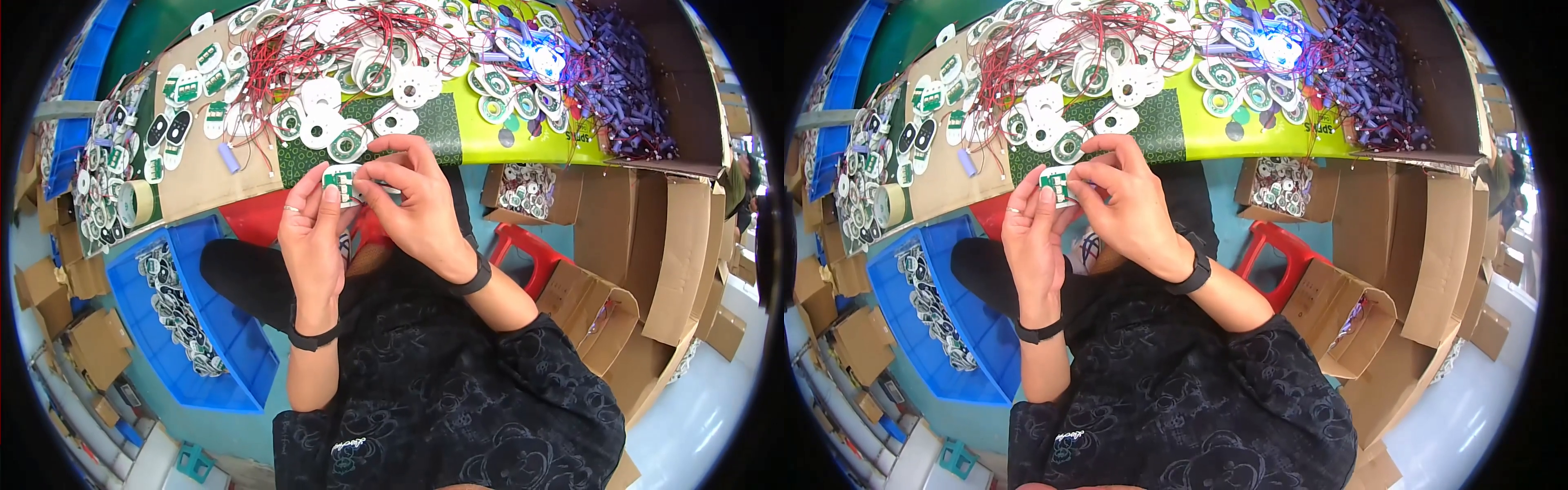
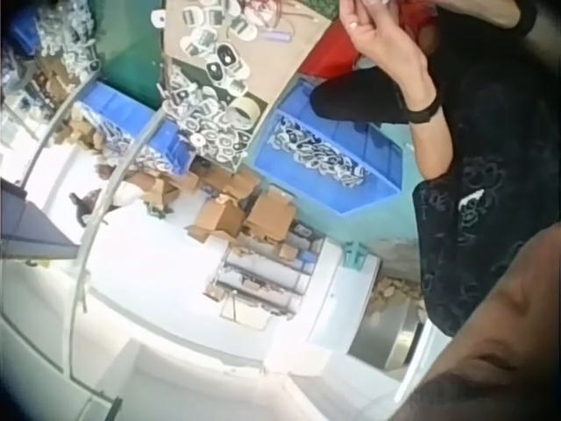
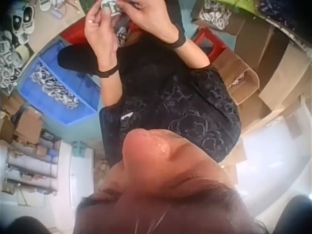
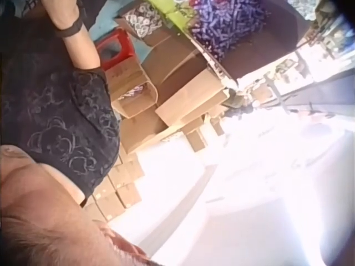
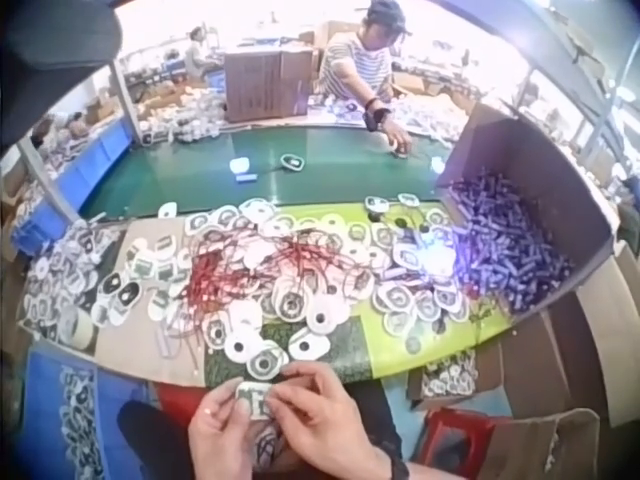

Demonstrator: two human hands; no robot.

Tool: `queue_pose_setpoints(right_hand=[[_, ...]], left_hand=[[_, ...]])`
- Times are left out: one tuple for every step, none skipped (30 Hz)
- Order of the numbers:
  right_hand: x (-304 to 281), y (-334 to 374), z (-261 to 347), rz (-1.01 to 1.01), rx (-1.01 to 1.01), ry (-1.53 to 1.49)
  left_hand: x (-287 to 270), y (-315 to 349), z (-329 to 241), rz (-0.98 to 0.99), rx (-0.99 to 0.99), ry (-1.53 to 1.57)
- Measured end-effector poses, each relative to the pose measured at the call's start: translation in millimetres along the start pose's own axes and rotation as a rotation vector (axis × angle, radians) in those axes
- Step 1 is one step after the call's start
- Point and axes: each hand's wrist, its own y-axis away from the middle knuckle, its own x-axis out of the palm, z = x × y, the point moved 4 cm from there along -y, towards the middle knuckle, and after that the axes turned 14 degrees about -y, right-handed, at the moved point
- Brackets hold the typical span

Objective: Assembling small electronic components by attaching straps to circular PCB tags at a factory workbench.

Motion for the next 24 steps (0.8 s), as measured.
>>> queue_pose_setpoints(right_hand=[[0.6, 0.9, -1.1, 0.019, 0.029, -0.011], [1.5, 1.7, -2.1, 0.038, 0.058, -0.022], [2.1, 2.1, -2.0, 0.039, 0.060, -0.023], [2.7, 2.0, -2.0, 0.028, 0.063, -0.027], [3.1, 2.0, -1.8, 0.016, 0.066, -0.032], [3.7, 1.6, -1.0, 0.018, 0.067, -0.034], [3.9, 0.7, 0.9, 0.015, 0.067, -0.033], [4.0, 0.3, 1.8, 0.013, 0.068, -0.032], [4.0, 0.3, 0.9, 0.013, 0.069, -0.032], [3.9, 0.3, 0.0, 0.029, 0.037, -0.026], [3.9, 0.3, -0.7, 0.044, 0.005, -0.020], [3.6, 0.1, -2.4, 0.043, 0.006, -0.020], [4.2, -0.2, -2.8, 0.063, -0.021, -0.017], [4.9, 0.1, -2.3, 0.084, -0.048, -0.014], [5.5, 1.0, -2.0, 0.085, -0.047, -0.014], [5.4, 1.5, -1.6, 0.060, -0.052, -0.019], [5.3, 2.2, -1.1, 0.034, -0.058, -0.023], [6.6, 2.9, -0.9, 0.034, -0.058, -0.022], [7.1, 3.2, -1.0, 0.007, -0.043, -0.039], [6.8, 3.7, -1.2, -0.020, -0.029, -0.055], [6.8, 3.8, -0.4, -0.020, -0.028, -0.055], [7.2, 3.3, 0.4, -0.023, -0.006, -0.072], [7.7, 2.9, 0.5, -0.027, 0.016, -0.088], [8.1, 2.5, 0.7, -0.025, 0.018, -0.088]], left_hand=[[-0.4, 0.1, -0.1, -0.002, -0.001, 0.000], [-0.8, 0.2, -0.5, -0.002, 0.007, -0.016], [-1.2, 0.5, -0.9, -0.001, 0.014, -0.031], [-1.9, 0.8, -1.3, -0.004, 0.013, -0.031], [-2.6, 1.2, -1.8, -0.008, 0.014, -0.039], [-3.5, 1.5, -1.9, -0.012, 0.015, -0.047], [-4.2, 1.2, -1.3, -0.012, 0.013, -0.047], [-5.1, 0.5, 0.0, -0.009, 0.013, -0.027], [-5.8, 0.2, 0.6, -0.005, 0.012, -0.008], [-6.2, 0.4, 0.2, -0.005, 0.010, -0.009], [-6.4, 0.9, -1.3, -0.007, 0.017, -0.028], [-6.5, 1.3, -2.8, -0.008, 0.023, -0.047], [-6.6, 1.7, -3.7, -0.009, 0.022, -0.047], [-6.3, 1.9, -4.5, -0.006, 0.023, -0.043], [-6.1, 2.3, -4.8, -0.002, 0.024, -0.040], [-5.4, 2.0, -4.0, -0.001, 0.024, -0.040], [-4.5, 2.0, -2.3, -0.002, 0.012, -0.020], [-3.9, 2.0, -0.8, -0.004, 0.000, -0.001], [-4.3, 1.7, -0.9, -0.004, 0.001, -0.001], [-4.6, 1.3, -0.7, 0.009, -0.005, 0.007], [-4.5, 1.2, -0.2, 0.022, -0.011, 0.015], [-4.6, 1.2, -1.2, 0.020, -0.012, 0.016], [-4.1, 1.3, -2.4, 0.024, -0.014, 0.025], [-4.1, 1.3, -2.7, 0.027, -0.016, 0.035]])
